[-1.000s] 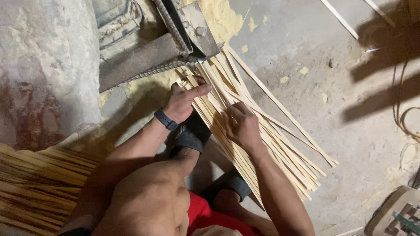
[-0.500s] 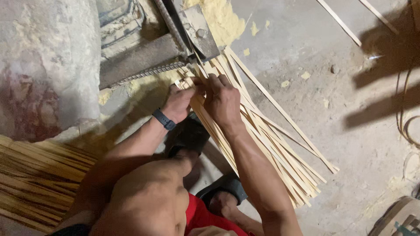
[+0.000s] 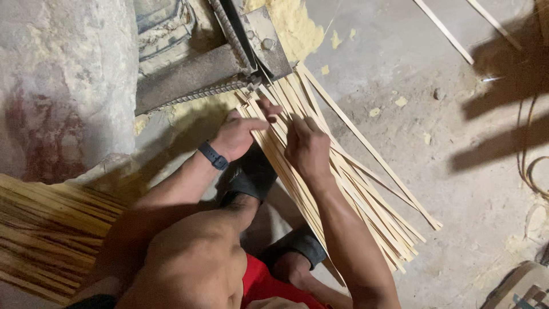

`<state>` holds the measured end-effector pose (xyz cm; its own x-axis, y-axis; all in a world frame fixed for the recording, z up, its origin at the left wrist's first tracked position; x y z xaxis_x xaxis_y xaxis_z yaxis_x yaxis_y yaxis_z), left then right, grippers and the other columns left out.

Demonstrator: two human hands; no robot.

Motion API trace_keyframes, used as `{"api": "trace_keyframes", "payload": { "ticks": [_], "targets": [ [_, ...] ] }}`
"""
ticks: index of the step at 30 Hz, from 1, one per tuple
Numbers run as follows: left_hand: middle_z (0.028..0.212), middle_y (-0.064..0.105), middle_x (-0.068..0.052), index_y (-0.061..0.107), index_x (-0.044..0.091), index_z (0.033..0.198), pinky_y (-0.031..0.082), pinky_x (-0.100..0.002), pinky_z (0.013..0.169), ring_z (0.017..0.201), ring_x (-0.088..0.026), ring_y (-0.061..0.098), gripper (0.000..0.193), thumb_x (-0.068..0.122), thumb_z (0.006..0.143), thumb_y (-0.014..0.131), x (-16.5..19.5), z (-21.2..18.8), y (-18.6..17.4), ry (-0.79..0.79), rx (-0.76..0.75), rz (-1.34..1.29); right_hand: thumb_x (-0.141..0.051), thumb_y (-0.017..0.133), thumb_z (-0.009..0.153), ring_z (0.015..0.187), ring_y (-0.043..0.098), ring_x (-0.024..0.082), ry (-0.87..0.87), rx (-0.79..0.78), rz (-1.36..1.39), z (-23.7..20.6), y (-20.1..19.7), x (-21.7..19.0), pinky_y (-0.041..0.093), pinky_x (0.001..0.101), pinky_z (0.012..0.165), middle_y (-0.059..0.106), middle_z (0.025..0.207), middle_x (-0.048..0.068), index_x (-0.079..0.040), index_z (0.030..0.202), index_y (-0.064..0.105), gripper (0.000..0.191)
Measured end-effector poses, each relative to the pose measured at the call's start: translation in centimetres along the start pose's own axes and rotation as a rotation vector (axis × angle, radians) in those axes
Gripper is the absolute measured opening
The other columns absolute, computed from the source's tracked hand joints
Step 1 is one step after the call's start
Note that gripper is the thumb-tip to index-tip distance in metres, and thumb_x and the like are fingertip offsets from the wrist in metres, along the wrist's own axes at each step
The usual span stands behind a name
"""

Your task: The person sits on the floor and uses a fixed blade splitter to separate a bundle of bamboo strips into thinner pieces. They feed the strips through the blade, collect the split pieces, and occasionally reposition the bundle to continue splitting.

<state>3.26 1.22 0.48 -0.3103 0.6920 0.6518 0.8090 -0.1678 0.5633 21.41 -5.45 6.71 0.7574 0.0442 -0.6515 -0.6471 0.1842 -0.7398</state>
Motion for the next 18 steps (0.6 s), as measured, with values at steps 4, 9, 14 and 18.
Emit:
{"api": "trace_keyframes", "payload": {
  "ticks": [4, 9, 14, 18],
  "targets": [
    [0.115, 0.076, -0.012, 0.073, -0.002, 0.103, 0.044, -0.032, 0.104, 0.115, -0.016, 0.069, 0.019, -0.005, 0.084, 0.07, -2.4, 0.3, -2.6, -0.063, 0.131, -0.058, -0.001, 0.065, 0.095, 0.057, 0.06, 0.025, 0.015, -0.019, 0.032, 3.0, 2.4, -0.7, 0.049, 0.0406, 0.052, 0.062, 0.074, 0.011, -0.004, 0.092, 0.065, 0.005],
    [0.116, 0.078, -0.017, 0.073, -0.003, 0.097, 0.033, -0.038, 0.112, 0.119, -0.017, 0.068, 0.017, 0.004, 0.083, 0.081, -3.1, 1.4, -2.7, -0.129, 0.219, 0.045, 0.0, 0.063, 0.093, 0.058, 0.063, 0.021, 0.03, -0.054, 0.056, 2.9, 1.0, -1.1, 0.052, 0.0356, 0.049, 0.066, 0.078, 0.009, -0.007, 0.102, 0.072, 0.015],
    [0.109, 0.077, -0.019, 0.077, 0.001, 0.096, 0.031, -0.062, 0.112, 0.105, -0.024, 0.07, 0.025, 0.007, 0.076, 0.089, -1.3, 0.4, -1.2, 0.053, 0.099, -0.041, -0.015, 0.07, 0.088, 0.075, 0.066, 0.024, -0.17, 0.04, -0.28, -2.0, -3.9, -1.3, 0.057, 0.0363, 0.063, 0.07, 0.088, 0.012, -0.006, 0.114, 0.073, 0.028],
    [0.096, 0.079, -0.02, 0.074, -0.001, 0.083, 0.036, -0.044, 0.121, 0.103, -0.028, 0.076, 0.018, 0.007, 0.078, 0.089, -0.6, -0.1, -0.5, 0.057, 0.146, 0.098, -0.011, 0.066, 0.097, 0.082, 0.07, 0.018, 0.138, -0.11, 0.244, -3.9, -3.7, -1.1, 0.065, 0.031, 0.075, 0.069, 0.099, 0.01, -0.005, 0.128, 0.07, 0.031]
  ]
}}
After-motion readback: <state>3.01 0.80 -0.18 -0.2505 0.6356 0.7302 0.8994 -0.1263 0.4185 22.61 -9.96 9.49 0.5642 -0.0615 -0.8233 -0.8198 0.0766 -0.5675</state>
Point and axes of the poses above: each hand's wrist, its own z-axis towards the middle knuckle, its own y-axis out of the palm, x = y × z, the point moved 1 cm from there along z, towards the middle knuckle
